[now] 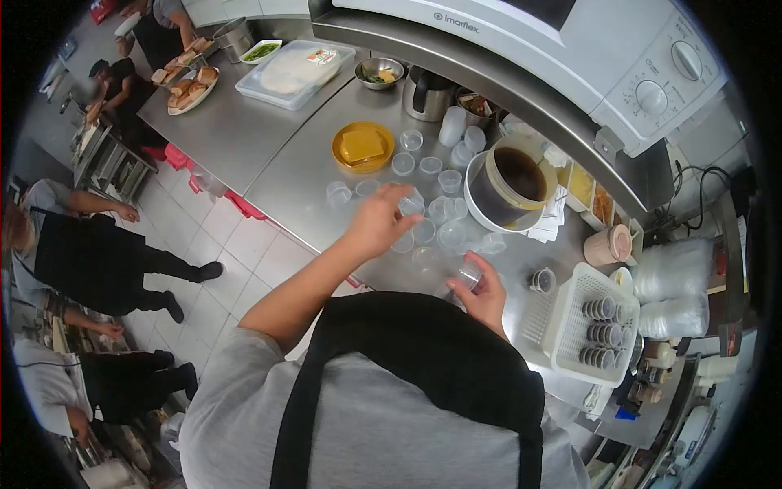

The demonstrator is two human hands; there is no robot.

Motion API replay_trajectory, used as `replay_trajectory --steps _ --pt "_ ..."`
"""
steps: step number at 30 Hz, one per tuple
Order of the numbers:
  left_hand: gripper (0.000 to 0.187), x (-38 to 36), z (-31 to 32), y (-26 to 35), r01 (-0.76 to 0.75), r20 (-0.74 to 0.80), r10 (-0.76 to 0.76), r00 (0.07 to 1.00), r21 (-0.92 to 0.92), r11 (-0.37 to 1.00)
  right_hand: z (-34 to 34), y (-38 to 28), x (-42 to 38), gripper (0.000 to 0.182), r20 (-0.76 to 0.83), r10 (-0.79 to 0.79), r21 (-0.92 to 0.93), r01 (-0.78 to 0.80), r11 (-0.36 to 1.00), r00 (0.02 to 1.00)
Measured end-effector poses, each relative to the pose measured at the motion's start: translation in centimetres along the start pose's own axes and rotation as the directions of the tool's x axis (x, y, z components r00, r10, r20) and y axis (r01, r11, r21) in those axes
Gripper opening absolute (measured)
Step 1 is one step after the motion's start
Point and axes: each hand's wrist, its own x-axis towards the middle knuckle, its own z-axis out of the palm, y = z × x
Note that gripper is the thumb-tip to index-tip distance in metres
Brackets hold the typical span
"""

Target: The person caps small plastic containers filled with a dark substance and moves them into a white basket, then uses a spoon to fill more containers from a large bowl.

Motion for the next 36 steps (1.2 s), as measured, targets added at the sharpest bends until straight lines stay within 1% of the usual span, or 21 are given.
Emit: replay_trajectory --steps 2,4,5,6,8,9,10,11,13,14,16,20,22,23,26,28,29,31,33,35,36 --pt "0.027 -1.2 1.4 0.1 -0.002 0.134 0.011 0.991 -0.07 0.998 0.2 1.4 0.1 0.065 -0.002 -0.112 0.036 0.112 0.993 0.994" --pt "0.022 -3.4 4.2 -0.8 0.018 0.285 0.099 0.953 -0.38 0.925 -0.2 1.2 0.0 0.063 0.068 -0.148 -0.134 0.157 0.979 0.987" --pt "0.018 -4.7 5.5 -0.8 0.228 0.403 -0.023 0.915 -0.469 0.854 -0.2 1.0 0.0 0.062 0.106 -0.163 -0.217 0.183 0.959 0.981" --pt "0.013 -5.6 6.4 -0.8 0.429 0.525 -0.12 0.842 -0.518 0.74 -0.2 0.5 -0.1 0.062 0.132 -0.163 -0.277 0.194 0.941 0.978" --pt "0.009 -6.1 6.8 -1.2 0.424 0.552 -0.049 0.833 -0.577 0.698 -0.2 -0.3 -0.2 0.061 0.183 -0.156 -0.396 0.219 0.892 0.97" --pt "0.008 -6.0 6.6 -0.9 0.424 0.562 -0.015 0.827 -0.607 0.672 -0.1 -0.4 -0.1 0.06 0.179 -0.224 -0.414 0.279 0.866 0.958" --pt "0.006 -5.9 6.5 -0.6 0.427 0.553 -0.039 0.832 -0.595 0.681 -0.1 -0.4 0.0 0.06 0.177 -0.285 -0.432 0.334 0.838 0.942" --pt "0.006 -6.0 6.3 -0.3 0.342 0.492 -0.031 0.87 -0.556 0.758 0.1 -0.3 -0.3 0.059 0.176 -0.338 -0.45 0.381 0.807 0.924" --pt "0.007 -6.4 5.8 0.1 0.172 0.374 0.007 0.927 -0.441 0.881 0.5 -0.4 -0.5 0.059 0.128 -0.287 -0.4 0.315 0.861 0.949" --pt "0.007 -6.5 5.7 0.3 0.175 0.354 -0.018 0.935 -0.414 0.893 0.7 -0.7 -0.5 0.058 0.105 -0.267 -0.374 0.286 0.882 0.958" --pt "0.007 -6.6 5.3 0.6 0.176 0.309 -0.061 0.949 -0.36 0.916 0.9 -1.3 -0.6 0.057 0.123 -0.298 -0.358 0.322 0.876 0.947" --pt "0.006 -7.0 3.4 1.2 0.061 0.197 -0.012 0.98 -0.242 0.968 0.4 -2.1 -0.8 0.053 0.158 -0.353 -0.331 0.386 0.861 0.922" --pt "0.005 -6.9 1.7 1.7 0.036 0.124 -0.017 0.992 -0.154 0.987 0.0 -2.5 -0.7 0.05 0.182 -0.364 -0.32 0.405 0.857 0.914" --pt "0.006 -6.8 0.7 1.9 0.014 0.125 -0.006 0.992 -0.061 0.998 -0.3 -2.8 -0.7 0.049 0.196 -0.366 -0.314 0.411 0.856 0.91" --pt "0.01 -5.8 -1.2 1.2 -0.05 0.128 0.024 0.991 0.203 0.978 -0.5 -4.0 -0.8 0.046 0.238 -0.231 -0.409 0.313 0.857 0.943" --pt "0.015 -4.7 -1.5 -0.2 -0.092 0.123 0.051 0.991 0.356 0.93 -1.1 -4.4 -0.5 0.046 0.25 -0.218 -0.466 0.314 0.827 0.944" --pt "0.017 -4.0 -1.2 -1.4 -0.108 0.068 0.089 0.994 0.361 0.926 -1.3 -4.4 -0.2 0.046 0.253 -0.213 -0.494 0.316 0.81 0.944" --pt "0.023 -2.2 -0.8 -3.4 -0.142 -0.038 0.168 0.985 0.373 0.917 -1.3 -5.0 0.1 0.046 0.074 -0.305 -0.53 0.296 0.795 0.95" --pt "0.023 1.2 -3.3 -4.6 0.151 -0.045 -0.146 0.988 0.435 0.887 -1.6 -6.7 0.3 0.043 -0.064 -0.41 -0.607 0.291 0.74 0.91" --pt "0.025 5.0 -5.2 -10.1 0.134 -0.359 -0.031 0.933 0.265 0.955 -2.8 -7.2 0.2 0.039 -0.074 -0.437 -0.666 0.282 0.691 0.896" --pt "0.031 6.9 -6.2 -14.4 0.254 -0.373 -0.167 0.913 0.199 0.947 -3.3 -7.2 0.1 0.036 -0.083 -0.452 -0.695 0.273 0.666 0.888"
